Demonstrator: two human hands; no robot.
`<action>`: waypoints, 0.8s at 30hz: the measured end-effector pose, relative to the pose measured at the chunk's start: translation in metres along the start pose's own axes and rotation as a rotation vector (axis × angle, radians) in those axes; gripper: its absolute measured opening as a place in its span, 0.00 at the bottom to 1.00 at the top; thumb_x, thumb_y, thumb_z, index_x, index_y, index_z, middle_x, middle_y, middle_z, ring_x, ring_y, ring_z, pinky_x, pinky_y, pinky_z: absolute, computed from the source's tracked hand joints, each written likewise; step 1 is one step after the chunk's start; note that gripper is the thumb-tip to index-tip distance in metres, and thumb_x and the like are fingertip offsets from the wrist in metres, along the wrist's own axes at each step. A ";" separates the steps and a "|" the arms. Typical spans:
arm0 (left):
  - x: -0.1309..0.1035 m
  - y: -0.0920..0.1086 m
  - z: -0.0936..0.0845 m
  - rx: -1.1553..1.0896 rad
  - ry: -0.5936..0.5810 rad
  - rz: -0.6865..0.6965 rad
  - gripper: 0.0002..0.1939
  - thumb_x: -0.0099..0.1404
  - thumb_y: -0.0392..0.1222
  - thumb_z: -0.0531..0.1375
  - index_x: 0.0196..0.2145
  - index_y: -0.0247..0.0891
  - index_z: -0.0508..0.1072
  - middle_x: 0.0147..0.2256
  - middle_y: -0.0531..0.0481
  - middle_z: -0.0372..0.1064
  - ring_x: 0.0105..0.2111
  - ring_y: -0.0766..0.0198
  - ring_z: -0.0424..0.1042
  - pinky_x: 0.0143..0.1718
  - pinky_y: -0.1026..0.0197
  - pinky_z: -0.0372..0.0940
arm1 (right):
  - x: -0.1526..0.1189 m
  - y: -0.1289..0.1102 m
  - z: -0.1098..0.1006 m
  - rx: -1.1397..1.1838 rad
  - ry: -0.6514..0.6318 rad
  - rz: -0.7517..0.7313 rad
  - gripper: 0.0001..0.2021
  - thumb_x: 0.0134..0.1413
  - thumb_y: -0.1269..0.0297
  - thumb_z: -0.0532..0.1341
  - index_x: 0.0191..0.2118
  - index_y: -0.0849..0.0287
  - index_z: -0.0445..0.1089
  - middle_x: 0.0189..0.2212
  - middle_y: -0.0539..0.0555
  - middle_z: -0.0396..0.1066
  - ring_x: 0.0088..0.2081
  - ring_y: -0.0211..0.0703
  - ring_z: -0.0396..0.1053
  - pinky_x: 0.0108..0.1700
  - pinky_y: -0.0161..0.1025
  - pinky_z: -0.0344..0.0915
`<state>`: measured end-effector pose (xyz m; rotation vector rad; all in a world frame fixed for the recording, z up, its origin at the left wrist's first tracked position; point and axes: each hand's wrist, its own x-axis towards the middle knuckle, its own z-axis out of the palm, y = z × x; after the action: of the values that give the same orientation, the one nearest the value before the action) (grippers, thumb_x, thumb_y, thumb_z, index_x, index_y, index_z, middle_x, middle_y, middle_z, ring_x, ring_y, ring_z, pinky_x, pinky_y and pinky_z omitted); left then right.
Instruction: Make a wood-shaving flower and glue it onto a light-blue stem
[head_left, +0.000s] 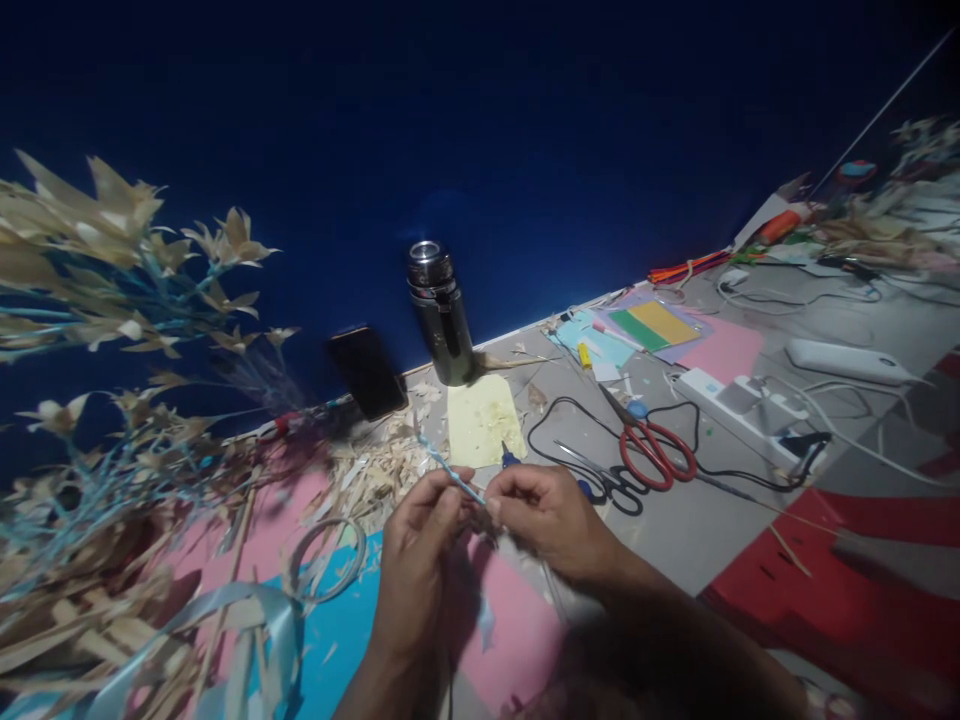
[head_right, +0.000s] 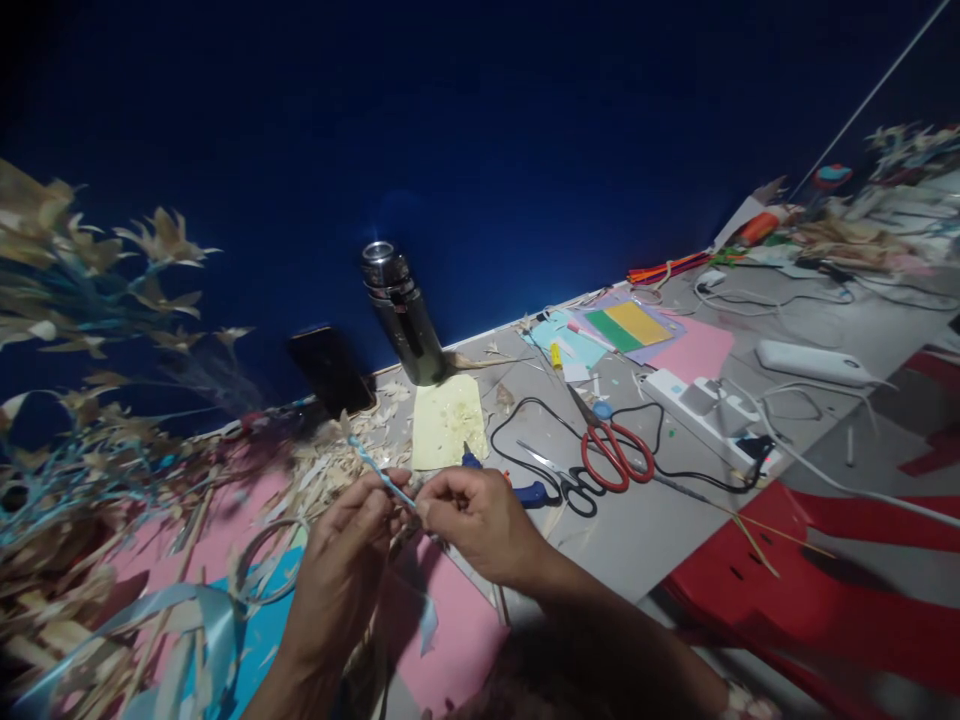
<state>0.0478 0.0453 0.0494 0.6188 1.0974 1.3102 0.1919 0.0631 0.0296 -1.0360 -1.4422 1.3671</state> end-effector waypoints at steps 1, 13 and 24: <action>-0.003 0.001 0.000 -0.004 -0.016 -0.013 0.17 0.49 0.49 0.75 0.31 0.36 0.79 0.25 0.52 0.72 0.25 0.67 0.69 0.30 0.65 0.66 | 0.000 -0.002 -0.001 0.084 -0.024 0.055 0.06 0.54 0.70 0.62 0.28 0.60 0.73 0.21 0.46 0.68 0.21 0.34 0.61 0.26 0.32 0.58; 0.003 -0.021 -0.013 0.075 0.182 0.098 0.16 0.52 0.48 0.73 0.23 0.36 0.73 0.20 0.56 0.69 0.23 0.70 0.66 0.28 0.68 0.64 | 0.000 0.018 0.017 -0.606 0.115 -0.529 0.10 0.61 0.71 0.57 0.30 0.60 0.73 0.27 0.56 0.75 0.31 0.43 0.70 0.37 0.39 0.63; 0.002 -0.032 -0.025 0.027 0.068 0.081 0.14 0.50 0.45 0.75 0.34 0.36 0.84 0.33 0.47 0.78 0.35 0.61 0.73 0.42 0.60 0.67 | 0.009 0.002 0.018 0.214 -0.037 0.043 0.12 0.54 0.64 0.63 0.22 0.60 0.69 0.20 0.47 0.67 0.23 0.34 0.63 0.28 0.32 0.60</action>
<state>0.0392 0.0356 0.0111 0.6482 1.1566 1.3966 0.1722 0.0664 0.0282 -0.9114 -1.2738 1.5422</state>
